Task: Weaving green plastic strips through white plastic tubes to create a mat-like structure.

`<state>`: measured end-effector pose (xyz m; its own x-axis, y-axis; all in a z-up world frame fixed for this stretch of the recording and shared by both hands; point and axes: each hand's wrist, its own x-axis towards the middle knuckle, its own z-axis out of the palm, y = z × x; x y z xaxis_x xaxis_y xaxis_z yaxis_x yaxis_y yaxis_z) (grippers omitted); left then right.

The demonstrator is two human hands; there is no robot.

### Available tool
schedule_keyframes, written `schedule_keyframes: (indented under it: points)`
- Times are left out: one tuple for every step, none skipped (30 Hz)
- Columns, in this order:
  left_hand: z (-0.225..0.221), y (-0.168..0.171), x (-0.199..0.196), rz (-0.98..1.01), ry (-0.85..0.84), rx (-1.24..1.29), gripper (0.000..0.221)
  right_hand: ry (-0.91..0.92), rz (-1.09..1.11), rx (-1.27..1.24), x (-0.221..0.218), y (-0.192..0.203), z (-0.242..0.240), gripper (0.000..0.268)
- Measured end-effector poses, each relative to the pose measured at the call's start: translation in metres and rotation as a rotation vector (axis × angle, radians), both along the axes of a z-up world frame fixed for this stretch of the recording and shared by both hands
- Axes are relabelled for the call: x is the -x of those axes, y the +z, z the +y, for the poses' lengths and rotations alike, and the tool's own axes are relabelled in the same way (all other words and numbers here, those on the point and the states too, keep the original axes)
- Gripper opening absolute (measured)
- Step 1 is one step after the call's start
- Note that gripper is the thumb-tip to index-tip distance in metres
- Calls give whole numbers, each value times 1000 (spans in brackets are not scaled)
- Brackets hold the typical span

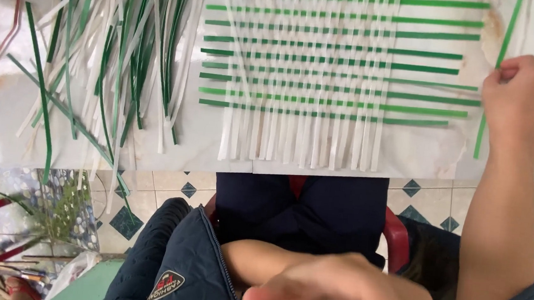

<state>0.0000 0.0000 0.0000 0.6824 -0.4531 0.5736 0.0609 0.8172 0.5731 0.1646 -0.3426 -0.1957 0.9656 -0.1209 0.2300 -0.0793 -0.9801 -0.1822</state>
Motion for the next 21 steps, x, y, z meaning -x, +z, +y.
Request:
schedule_keyframes:
  points:
    - [4,-9,-10,-20,19,-25,68,-36,61,-51,3,6,2,12]
    - [10,-18,-17,-47,23,-46,71,-40,50,-46,4,10,6,12]
    - [11,-24,-25,-73,28,-67,73,-52,86,-78,4,14,8,15]
    - [11,-25,-33,-96,27,-89,75,-70,126,-113,9,17,11,18]
    - [12,-31,-39,-104,17,-84,75,-80,118,-109,8,22,12,18]
    - [15,-36,-43,-265,310,-505,63,-111,172,-142,7,25,16,19]
    - [18,-41,-47,-421,608,-924,50,-142,225,-175,7,29,20,21]
    - [17,-58,-49,-422,610,-922,50,-141,224,-174,6,25,18,21]
    - [17,-76,-51,-428,695,-1088,44,-144,219,-150,6,21,16,22]
    - [16,-92,-55,-435,782,-1253,38,-147,210,-127,4,17,14,23]
    - [18,-101,-54,-438,786,-1250,38,-147,205,-125,2,20,17,23]
    - [21,-109,-53,-422,830,-1300,37,-163,213,-156,3,23,20,21]
    - [24,-118,-51,-406,874,-1351,37,-180,222,-186,5,25,23,20]
    - [26,-118,-50,-406,875,-1350,37,-179,220,-185,5,30,24,20]
    - [28,-117,-48,-348,858,-1353,35,-228,262,-223,5,34,26,20]
    - [32,-116,-46,-286,844,-1360,33,-270,306,-263,4,38,30,21]
    - [33,-116,-45,-281,849,-1364,33,-263,308,-264,4,36,28,21]
    - [35,-116,-44,-260,865,-1340,31,-271,310,-274,3,34,25,22]
    - [37,-116,-42,-239,880,-1316,30,-279,312,-284,2,32,23,23]
    - [38,-115,-41,-241,882,-1314,30,-279,309,-284,2,32,24,23]
    - [38,-115,-40,-213,895,-1285,29,-300,313,-308,1,33,26,22]
